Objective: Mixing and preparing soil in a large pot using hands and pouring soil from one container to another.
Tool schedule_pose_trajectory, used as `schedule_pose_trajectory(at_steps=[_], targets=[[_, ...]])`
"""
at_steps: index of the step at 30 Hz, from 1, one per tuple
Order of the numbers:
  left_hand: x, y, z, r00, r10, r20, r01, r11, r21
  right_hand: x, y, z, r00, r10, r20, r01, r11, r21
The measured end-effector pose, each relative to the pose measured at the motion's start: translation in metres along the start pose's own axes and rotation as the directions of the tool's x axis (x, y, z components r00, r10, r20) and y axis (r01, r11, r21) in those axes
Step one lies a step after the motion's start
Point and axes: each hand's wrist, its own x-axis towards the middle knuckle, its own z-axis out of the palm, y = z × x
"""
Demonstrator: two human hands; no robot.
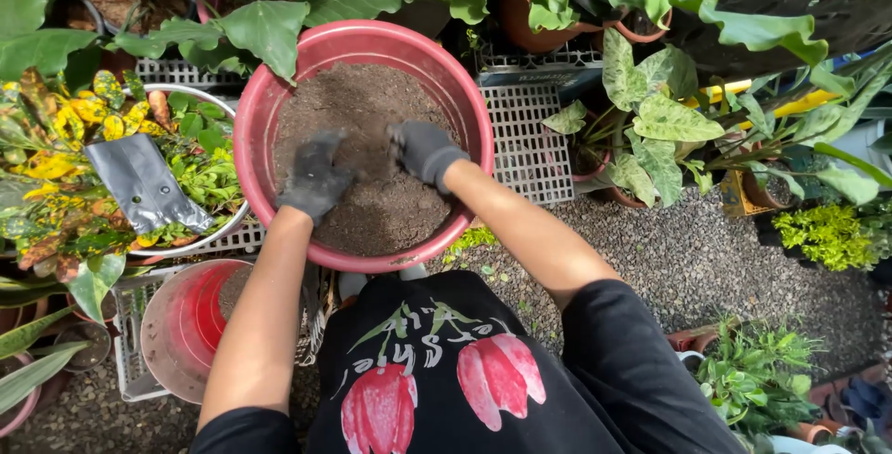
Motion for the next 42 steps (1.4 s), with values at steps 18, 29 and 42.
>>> schedule_pose_trajectory(at_steps=[18,29,42], targets=[[0.064,0.050,-0.068,0.827,-0.550,0.118,0.541,0.835,0.106,0.113,0.114,0.002,0.983,0.056,0.174,-0.105,0.952,0.287],[0.098,-0.036,0.005,0.870,-0.444,0.216,0.437,0.896,0.082,0.079,0.050,-0.001,0.976,0.029,0.216,-0.052,0.994,0.099],[-0.033,0.101,-0.003,0.995,-0.059,0.079,0.014,0.877,0.480,0.043,0.058,-0.046,0.969,-0.003,0.246,-0.021,0.996,0.092]])
